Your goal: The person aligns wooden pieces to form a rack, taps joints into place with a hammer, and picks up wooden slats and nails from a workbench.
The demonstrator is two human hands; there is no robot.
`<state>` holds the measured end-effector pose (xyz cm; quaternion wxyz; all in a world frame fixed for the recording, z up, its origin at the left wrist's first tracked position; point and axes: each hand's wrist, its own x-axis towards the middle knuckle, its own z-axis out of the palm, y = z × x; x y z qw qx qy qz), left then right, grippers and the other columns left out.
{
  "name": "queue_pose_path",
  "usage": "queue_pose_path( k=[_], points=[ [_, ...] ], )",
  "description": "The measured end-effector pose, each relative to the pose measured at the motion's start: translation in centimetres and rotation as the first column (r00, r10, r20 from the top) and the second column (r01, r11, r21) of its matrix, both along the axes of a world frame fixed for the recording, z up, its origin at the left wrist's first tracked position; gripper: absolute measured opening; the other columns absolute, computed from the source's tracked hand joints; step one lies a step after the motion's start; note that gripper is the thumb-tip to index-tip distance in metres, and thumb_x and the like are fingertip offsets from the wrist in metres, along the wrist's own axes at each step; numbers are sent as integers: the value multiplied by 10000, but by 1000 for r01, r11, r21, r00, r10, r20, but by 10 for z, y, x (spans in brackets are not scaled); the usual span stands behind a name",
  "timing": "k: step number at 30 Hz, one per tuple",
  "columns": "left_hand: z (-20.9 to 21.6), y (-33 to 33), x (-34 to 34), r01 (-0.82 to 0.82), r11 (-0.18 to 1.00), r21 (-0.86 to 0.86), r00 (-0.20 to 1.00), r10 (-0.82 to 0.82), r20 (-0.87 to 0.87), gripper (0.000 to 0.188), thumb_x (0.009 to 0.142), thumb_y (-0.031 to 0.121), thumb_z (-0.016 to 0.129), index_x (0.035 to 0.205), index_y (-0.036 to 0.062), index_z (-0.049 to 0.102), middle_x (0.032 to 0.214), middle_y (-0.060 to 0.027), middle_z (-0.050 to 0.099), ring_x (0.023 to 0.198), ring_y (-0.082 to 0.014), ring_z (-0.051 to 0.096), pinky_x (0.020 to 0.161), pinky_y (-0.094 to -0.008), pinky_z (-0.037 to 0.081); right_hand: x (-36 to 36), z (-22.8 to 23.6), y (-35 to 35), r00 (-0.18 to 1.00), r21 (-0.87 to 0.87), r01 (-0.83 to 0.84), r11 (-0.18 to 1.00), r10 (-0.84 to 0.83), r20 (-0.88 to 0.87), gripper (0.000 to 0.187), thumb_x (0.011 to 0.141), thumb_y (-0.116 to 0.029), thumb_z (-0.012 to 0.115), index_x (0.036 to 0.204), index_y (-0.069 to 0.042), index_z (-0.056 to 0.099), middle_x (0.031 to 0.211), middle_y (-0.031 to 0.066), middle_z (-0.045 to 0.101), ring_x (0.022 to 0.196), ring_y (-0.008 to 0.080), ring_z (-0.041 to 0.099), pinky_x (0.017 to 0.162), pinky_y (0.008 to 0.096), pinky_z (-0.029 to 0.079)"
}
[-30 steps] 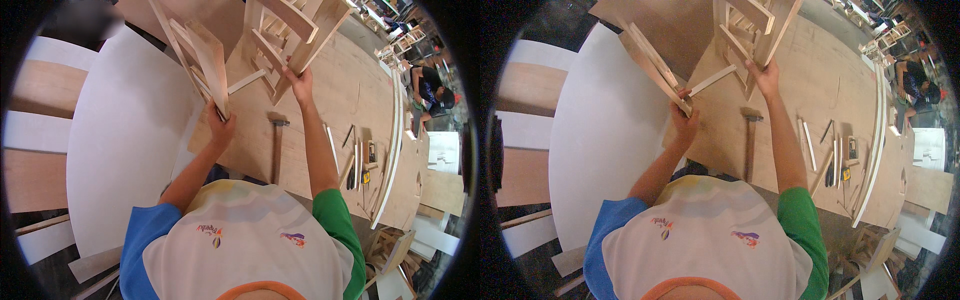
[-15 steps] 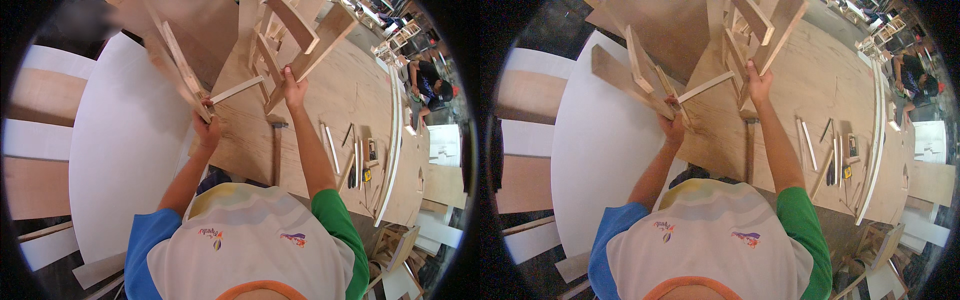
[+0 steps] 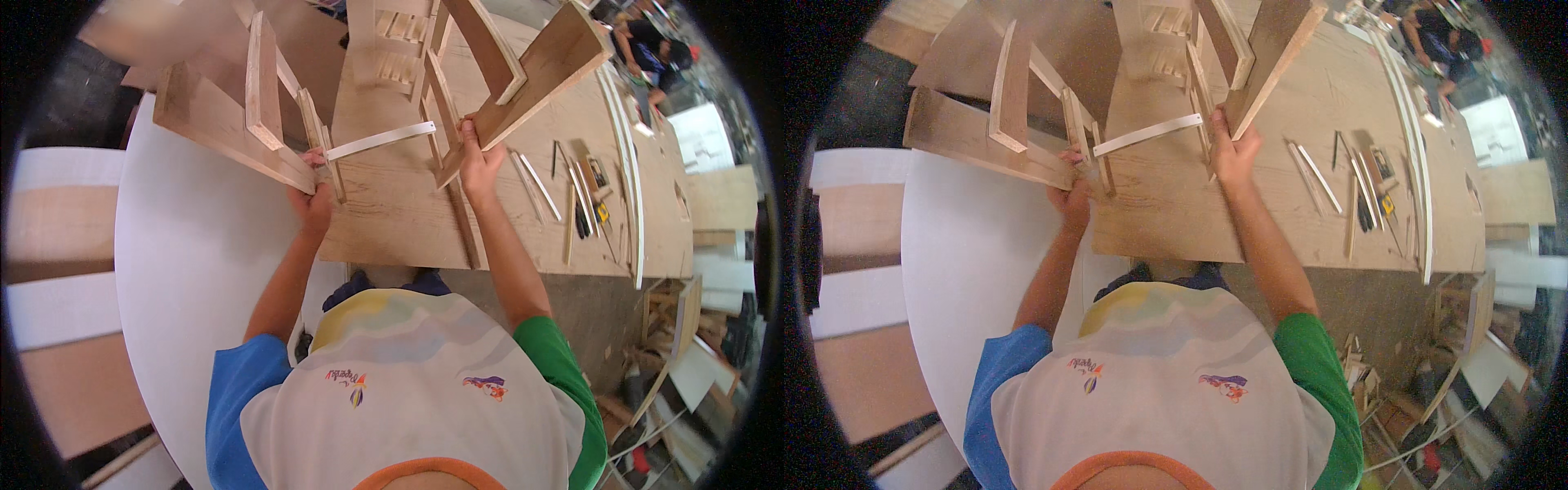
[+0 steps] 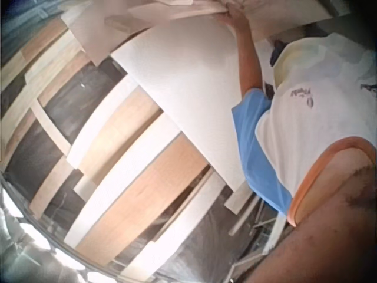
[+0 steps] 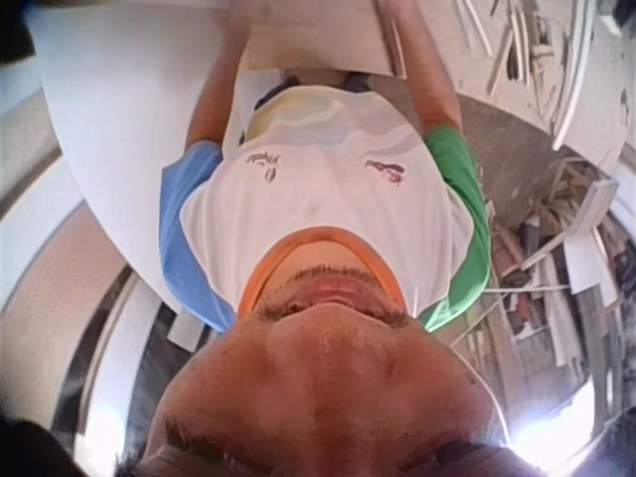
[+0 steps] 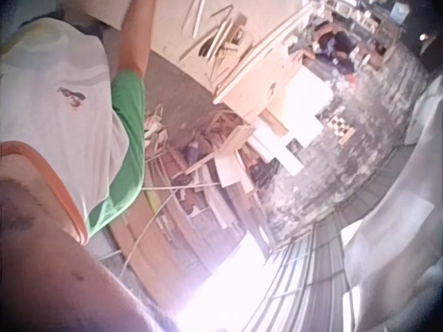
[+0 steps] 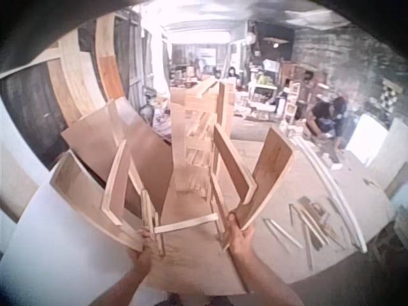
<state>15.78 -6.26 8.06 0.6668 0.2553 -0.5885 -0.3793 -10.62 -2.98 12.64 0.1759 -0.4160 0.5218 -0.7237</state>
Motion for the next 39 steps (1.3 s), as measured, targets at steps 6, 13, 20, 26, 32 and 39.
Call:
queue_pose_path(
  k=[6, 13, 20, 26, 32, 39],
  points=[
    [12, -8, 39, 115, 993, -17, 985, -112, 133, 465, 655, -147, 379, 1091, -43, 504, 1047, -134, 547, 1095, -263, 543, 1005, -401, 383, 47, -4, 53, 991, 6, 108, 994, -108, 76, 96, 895, -86, 604, 923, 5, 590, 809, 21, 568, 761, 100, 522, 664, 254, 430],
    [-10, -16, 54, 254, 967, -5, 964, -252, 86, 482, 644, -162, 393, 1094, -27, 503, 1025, -129, 567, 1091, -270, 562, 991, -393, 401, 88, -10, 91, 979, 64, 203, 977, -203, -12, 106, 932, -88, 556, 920, 15, 572, 870, 54, 580, 842, 127, 537, 772, 284, 441],
    [-13, -19, 55, 313, 949, -43, 947, -309, 90, 507, 638, -156, 398, 1113, -8, 494, 1002, -137, 580, 1106, -290, 564, 993, -403, 401, 87, -21, 88, 970, 47, 242, 969, -243, 20, 130, 927, -94, 556, 965, 29, 576, 894, 64, 590, 848, 135, 541, 779, 284, 440],
    [-11, -14, 54, 269, 962, -44, 953, -260, 156, 480, 633, -144, 394, 1084, -23, 505, 1015, -135, 586, 1093, -272, 566, 986, -392, 404, 73, -31, 86, 967, 91, 251, 964, -246, -62, 202, 897, -92, 594, 1054, 35, 576, 943, 81, 606, 892, 159, 565, 792, 297, 455],
    [-9, -12, 49, 229, 972, -47, 960, -217, 175, 441, 619, -123, 392, 1024, -41, 546, 1042, -144, 581, 1089, -275, 555, 1001, -408, 389, 64, -21, 93, 996, 147, 86, 985, -83, -24, 291, 863, -49, 606, 1134, 30, 535, 980, 71, 602, 934, 148, 562, 818, 295, 454],
    [-8, -14, 44, 198, 978, -73, 964, -180, 198, 383, 673, -130, 407, 1019, -33, 539, 1042, -135, 582, 1094, -262, 550, 1005, -402, 384, 63, -7, 98, 995, 172, 1, 985, -19, 103, 330, 837, 41, 548, 1163, 10, 508, 974, 51, 560, 927, 128, 523, 817, 283, 434]
  ],
)
